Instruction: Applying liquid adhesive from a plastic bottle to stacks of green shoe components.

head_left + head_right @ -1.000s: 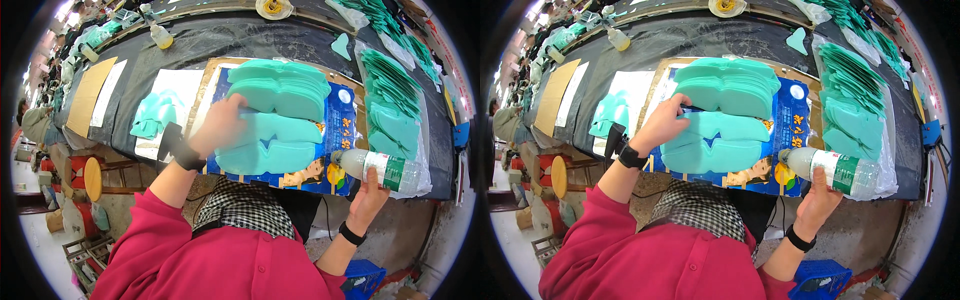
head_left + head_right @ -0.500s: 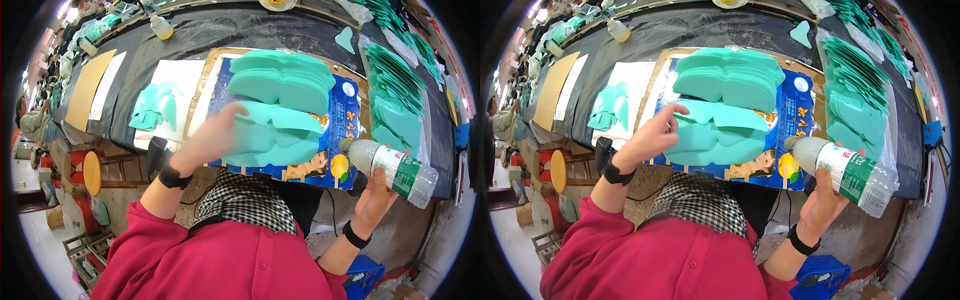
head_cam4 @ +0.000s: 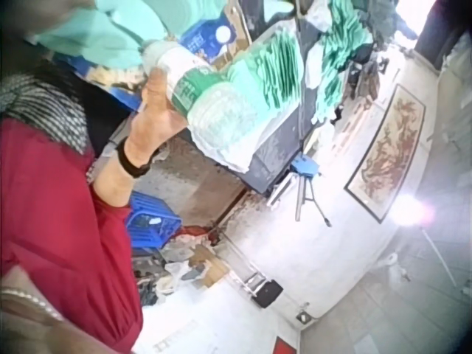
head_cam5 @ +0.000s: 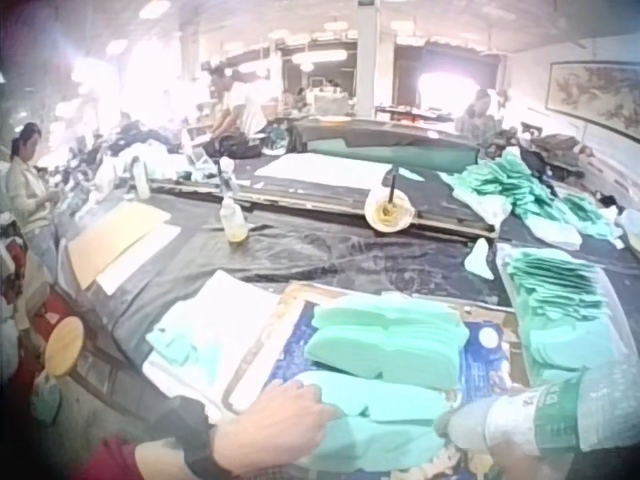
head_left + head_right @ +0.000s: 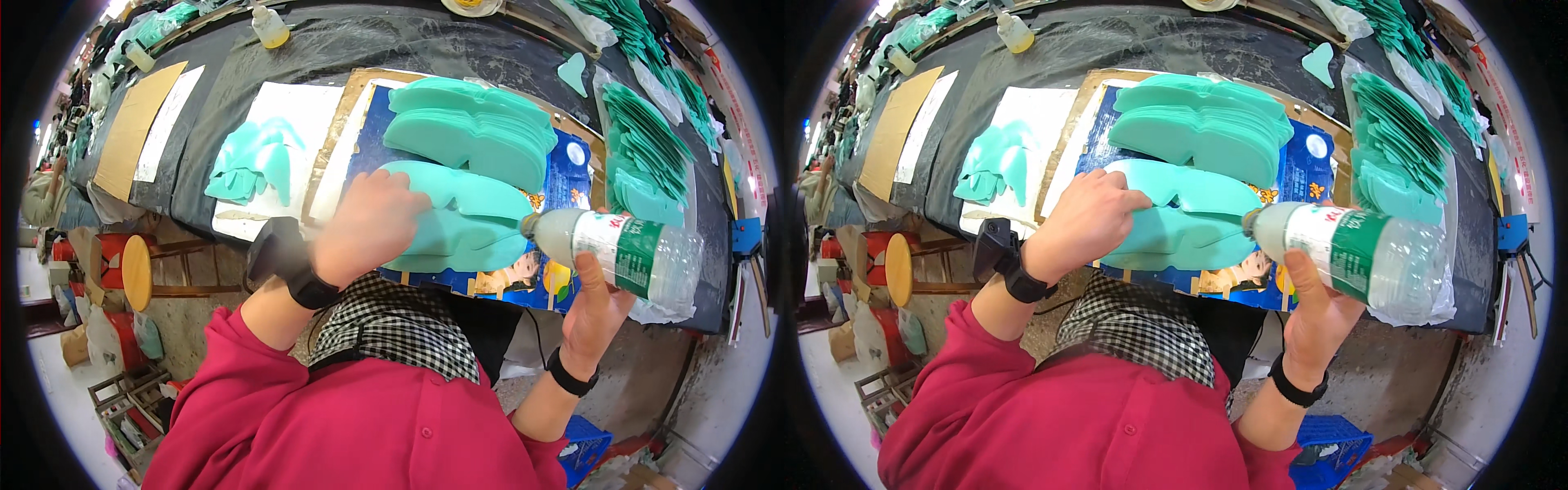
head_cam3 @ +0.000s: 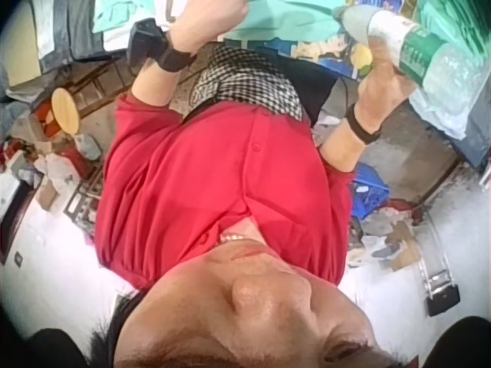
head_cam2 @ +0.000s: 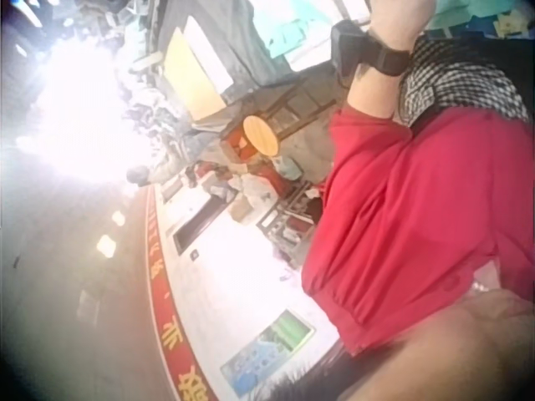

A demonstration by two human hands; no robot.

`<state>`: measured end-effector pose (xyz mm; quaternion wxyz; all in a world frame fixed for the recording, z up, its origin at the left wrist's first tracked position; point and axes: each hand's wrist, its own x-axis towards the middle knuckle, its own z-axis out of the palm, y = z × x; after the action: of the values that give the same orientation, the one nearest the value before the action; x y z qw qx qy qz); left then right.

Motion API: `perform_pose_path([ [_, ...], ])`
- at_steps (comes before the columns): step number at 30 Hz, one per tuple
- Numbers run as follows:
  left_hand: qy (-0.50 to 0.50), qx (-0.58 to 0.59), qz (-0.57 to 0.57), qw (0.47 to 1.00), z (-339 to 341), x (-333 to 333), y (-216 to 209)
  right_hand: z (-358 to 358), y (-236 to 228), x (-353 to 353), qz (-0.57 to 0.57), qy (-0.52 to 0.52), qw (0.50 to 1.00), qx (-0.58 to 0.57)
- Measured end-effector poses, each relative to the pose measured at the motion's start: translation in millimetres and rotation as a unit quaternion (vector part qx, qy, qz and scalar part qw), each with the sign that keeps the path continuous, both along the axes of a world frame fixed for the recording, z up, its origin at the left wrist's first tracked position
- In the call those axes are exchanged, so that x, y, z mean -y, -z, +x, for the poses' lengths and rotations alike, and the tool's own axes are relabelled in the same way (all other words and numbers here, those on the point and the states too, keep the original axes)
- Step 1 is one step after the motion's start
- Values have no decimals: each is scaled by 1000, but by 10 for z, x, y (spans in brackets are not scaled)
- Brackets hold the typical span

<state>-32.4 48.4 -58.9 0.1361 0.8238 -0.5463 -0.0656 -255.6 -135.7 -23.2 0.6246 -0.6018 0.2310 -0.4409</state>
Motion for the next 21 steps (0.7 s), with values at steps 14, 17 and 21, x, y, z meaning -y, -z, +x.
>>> perform_pose_path([
  [14,-158,-260,-272,913,311,-924,109,1161,159,-986,-191,-290,929,-128],
  [17,-152,-263,-254,918,341,-948,-66,1081,94,-947,-221,-343,903,-134],
  [21,-222,-117,-183,950,431,-994,-68,592,-8,-323,-132,-204,946,-215],
])
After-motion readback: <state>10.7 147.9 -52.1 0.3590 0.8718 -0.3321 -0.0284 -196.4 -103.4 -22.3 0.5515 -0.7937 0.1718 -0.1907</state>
